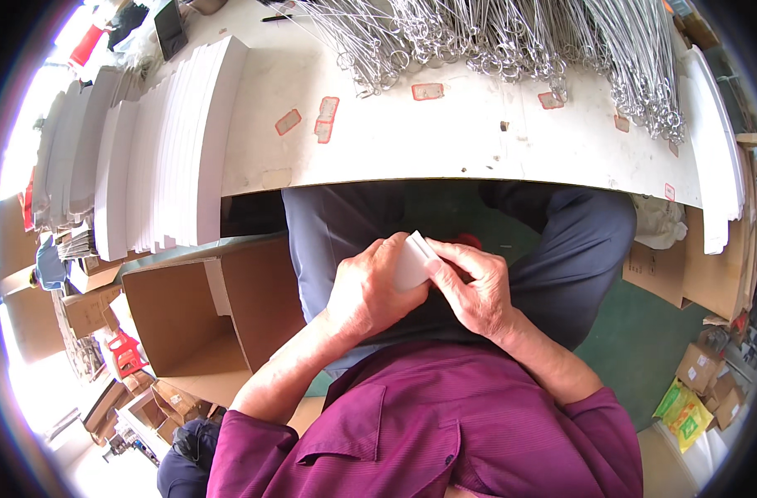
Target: Assembling long thin wire components into white rectangular sleeves.
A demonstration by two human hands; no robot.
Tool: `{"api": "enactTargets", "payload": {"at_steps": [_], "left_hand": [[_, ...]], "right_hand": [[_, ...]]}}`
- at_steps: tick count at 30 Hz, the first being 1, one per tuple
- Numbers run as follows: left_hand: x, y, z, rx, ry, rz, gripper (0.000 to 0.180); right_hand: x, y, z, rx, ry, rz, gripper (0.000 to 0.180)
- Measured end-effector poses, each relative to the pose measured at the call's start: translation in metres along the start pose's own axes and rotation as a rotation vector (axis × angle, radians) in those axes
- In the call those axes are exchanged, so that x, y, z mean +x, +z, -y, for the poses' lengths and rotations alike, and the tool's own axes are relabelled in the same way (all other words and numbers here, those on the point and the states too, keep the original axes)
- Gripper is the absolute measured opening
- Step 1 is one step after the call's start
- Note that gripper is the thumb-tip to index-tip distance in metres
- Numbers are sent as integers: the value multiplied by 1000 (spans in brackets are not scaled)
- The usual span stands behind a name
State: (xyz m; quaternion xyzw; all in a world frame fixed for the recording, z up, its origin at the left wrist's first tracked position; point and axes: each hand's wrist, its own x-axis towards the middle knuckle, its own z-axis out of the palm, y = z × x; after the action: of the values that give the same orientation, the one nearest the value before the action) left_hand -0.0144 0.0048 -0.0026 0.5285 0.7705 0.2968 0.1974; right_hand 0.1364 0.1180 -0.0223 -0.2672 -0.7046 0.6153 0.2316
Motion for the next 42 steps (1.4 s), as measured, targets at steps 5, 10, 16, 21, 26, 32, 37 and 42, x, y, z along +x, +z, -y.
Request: {"api": "enactTargets", "payload": {"at_steps": [5,10,16,21,26,32,37,42], "left_hand": [[-1,-2,-3,-47,-57,57,54],[0,-2,1,-55,-33,54,57],[1,-2,1,-89,-72,85,58],[3,-4,-1,-33,-79,43,58],[7,-18,-11,0,-33,-37,63],[2,-64,-19,146,-266,199,56],[34,-105,10,366,-281,-162,49],[106,-145,52,601,-417,-267,51]], "right_hand": [[-6,7,-4,-42,-99,21,48],[-9,10,-5,-88,-154,38,52],[-11,12,-3,-120,-133,70,52],[-4,22,-5,6,-179,-6,47],[12,10,9,-6,-75,-50,39],[51,-34,25,45,2,-74,37],[95,-62,29,-378,-403,-275,18],[114,-81,8,-442,-334,-317,13]]}}
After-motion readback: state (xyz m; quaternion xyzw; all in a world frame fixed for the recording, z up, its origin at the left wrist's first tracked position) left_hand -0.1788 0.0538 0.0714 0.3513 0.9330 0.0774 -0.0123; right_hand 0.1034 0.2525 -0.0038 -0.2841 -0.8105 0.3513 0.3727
